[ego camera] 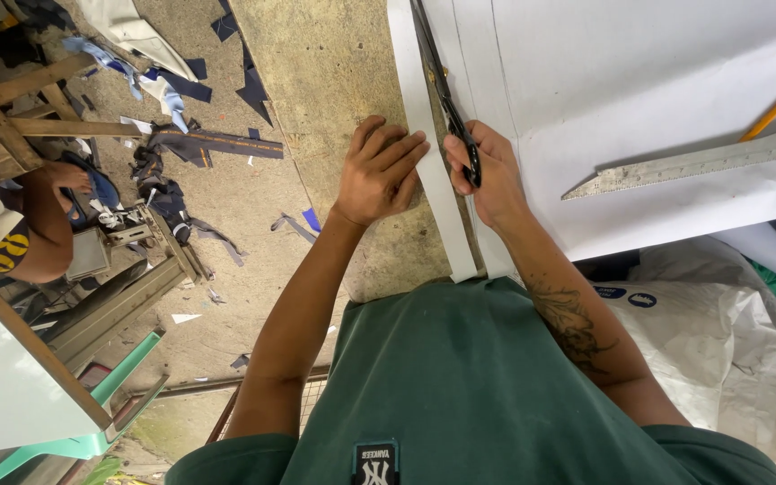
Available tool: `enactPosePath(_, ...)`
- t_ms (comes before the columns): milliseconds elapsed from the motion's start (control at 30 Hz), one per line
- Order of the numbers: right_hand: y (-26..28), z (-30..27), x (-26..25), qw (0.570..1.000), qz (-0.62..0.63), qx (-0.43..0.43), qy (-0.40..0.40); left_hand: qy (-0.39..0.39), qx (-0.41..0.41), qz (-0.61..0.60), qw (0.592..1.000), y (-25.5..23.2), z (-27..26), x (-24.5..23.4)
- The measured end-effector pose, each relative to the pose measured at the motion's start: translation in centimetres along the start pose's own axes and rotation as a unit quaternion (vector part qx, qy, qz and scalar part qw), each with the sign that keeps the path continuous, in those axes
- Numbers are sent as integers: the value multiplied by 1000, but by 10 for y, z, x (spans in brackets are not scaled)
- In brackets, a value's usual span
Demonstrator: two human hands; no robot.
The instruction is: The person uses a ruler and pencil to draw straight lines on a large sheet of white paper. They then use scissors to cut along the drawn lines, separating the paper into strips and shapes.
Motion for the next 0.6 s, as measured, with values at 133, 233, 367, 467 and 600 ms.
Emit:
enactPosePath(133,-11,8,-1,1000,-5,-10,-1,-5,-3,-3,1000,0,2,-1)
enactPosePath(233,-5,6,1,1000,1,-2,4,-12,-8,-5,1000,1,0,1)
enactPosePath(367,-8,8,0,1000,-4,-4,5,-14,-15,-11,1000,-1,1,-1)
enactPosePath(467,-9,9,2,1000,-5,-9,6,-14,-14,-19,1000,1,0,-2)
enactPosePath(600,-11,9,6,1000,3,-6,4,-11,-21,-30,999,3,-3,-1)
Point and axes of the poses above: each hand's wrist, its own z-axis towards the middle knuckle, its own x-axis out of the palm, y = z × x, the point moved 2 cm from there along z, towards the middle knuckle, and after that the axes turned 8 degrees about -z, right-handed, at the moved point
